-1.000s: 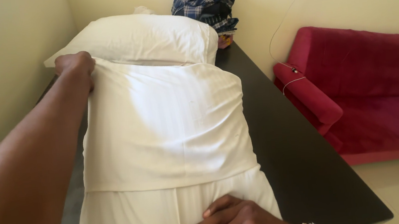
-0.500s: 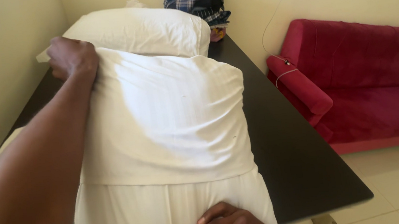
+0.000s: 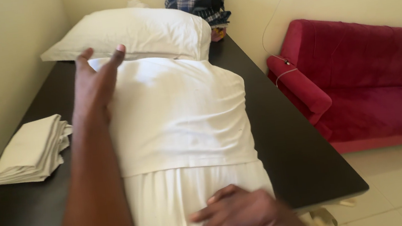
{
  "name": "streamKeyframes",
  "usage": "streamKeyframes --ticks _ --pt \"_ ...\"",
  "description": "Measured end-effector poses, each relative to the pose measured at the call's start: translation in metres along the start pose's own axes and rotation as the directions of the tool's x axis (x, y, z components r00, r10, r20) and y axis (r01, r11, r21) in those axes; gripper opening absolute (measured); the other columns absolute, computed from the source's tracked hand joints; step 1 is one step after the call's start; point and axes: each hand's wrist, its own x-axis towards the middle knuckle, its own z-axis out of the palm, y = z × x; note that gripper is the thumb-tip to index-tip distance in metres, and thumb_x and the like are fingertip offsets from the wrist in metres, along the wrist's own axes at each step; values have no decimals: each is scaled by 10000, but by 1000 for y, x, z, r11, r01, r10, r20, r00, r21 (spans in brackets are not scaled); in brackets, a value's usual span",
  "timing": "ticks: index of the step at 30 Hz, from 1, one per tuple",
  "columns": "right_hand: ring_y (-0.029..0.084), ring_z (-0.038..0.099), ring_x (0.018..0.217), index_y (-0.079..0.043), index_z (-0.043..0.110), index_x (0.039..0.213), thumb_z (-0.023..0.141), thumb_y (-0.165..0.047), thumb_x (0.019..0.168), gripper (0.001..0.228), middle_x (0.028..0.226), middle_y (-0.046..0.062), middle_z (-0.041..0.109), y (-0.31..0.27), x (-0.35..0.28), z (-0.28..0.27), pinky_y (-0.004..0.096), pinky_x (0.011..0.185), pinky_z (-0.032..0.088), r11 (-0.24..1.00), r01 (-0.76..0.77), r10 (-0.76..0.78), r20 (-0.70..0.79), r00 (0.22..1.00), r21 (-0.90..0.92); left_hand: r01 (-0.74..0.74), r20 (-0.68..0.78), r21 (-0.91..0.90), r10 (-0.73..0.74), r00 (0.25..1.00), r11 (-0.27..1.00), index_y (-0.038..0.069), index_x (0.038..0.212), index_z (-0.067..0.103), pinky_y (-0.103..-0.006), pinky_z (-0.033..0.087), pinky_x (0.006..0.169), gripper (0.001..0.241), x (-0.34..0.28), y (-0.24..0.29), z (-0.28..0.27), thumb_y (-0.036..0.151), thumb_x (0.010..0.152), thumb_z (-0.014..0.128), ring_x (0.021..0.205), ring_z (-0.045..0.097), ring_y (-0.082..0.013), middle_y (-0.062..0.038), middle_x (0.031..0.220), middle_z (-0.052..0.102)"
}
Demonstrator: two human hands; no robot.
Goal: The person inserts a pillow into a white pillowcase on a dark table. They align the corners, pull the case over the pillow, and smooth the fabric to fit it properly.
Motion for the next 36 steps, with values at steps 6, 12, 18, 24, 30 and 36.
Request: streamKeyframes --ticks 6,12,18,24,30,36 --pt "155 711 1063 -29 734 1121 657 -386 974 393 1163 85 780 36 47 -83 333 935 552 950 -283 285 -741 608 133 -95 91 -90 103 991 991 141 1461 552 -406 508 1004 861 -18 -17 -7 523 739 824 1248 633 -292 -198 1391 629" --pt "128 694 945 -45 747 1212 751 -315 893 418 1068 77 772 121 90 -140 290 792 543 761 -543 571 -764 301 355 -218 224 7 211 952 976 151 1471 547 -377 504 980 861 -2 -44 -16 498 735 830 1210 654 -263 -146 1391 643" --pt "200 738 910 3 698 1182 782 -342 838 496 1057 128 779 167 100 -154 336 793 574 648 -532 699 -703 133 544 -280 230 21 268 936 960 166 1483 573 -336 493 959 781 10 -63 -20 462 794 789 1140 652 -214 -100 1362 667" --pt "271 745 881 83 707 1124 734 -226 854 411 1048 174 768 197 93 -170 402 794 586 561 -504 774 -631 39 657 -150 215 -475 280 936 867 97 1500 602 -286 467 918 596 45 -106 -24 379 981 686 1059 591 -130 -44 1239 681" --pt "282 715 898 56 684 1055 700 -130 838 286 1054 166 735 220 102 -209 446 795 603 542 -551 777 -628 42 634 -138 276 -553 337 900 822 104 1487 542 -288 477 990 611 35 -88 -25 380 954 657 1171 614 -123 -41 1325 658" --pt "270 702 893 23 677 1062 667 -104 890 214 1069 147 731 248 120 -233 439 796 596 556 -524 768 -640 27 645 -118 273 -496 283 919 860 160 1479 563 -360 431 1052 635 23 -77 -35 427 911 668 1301 573 -182 -63 1424 629"
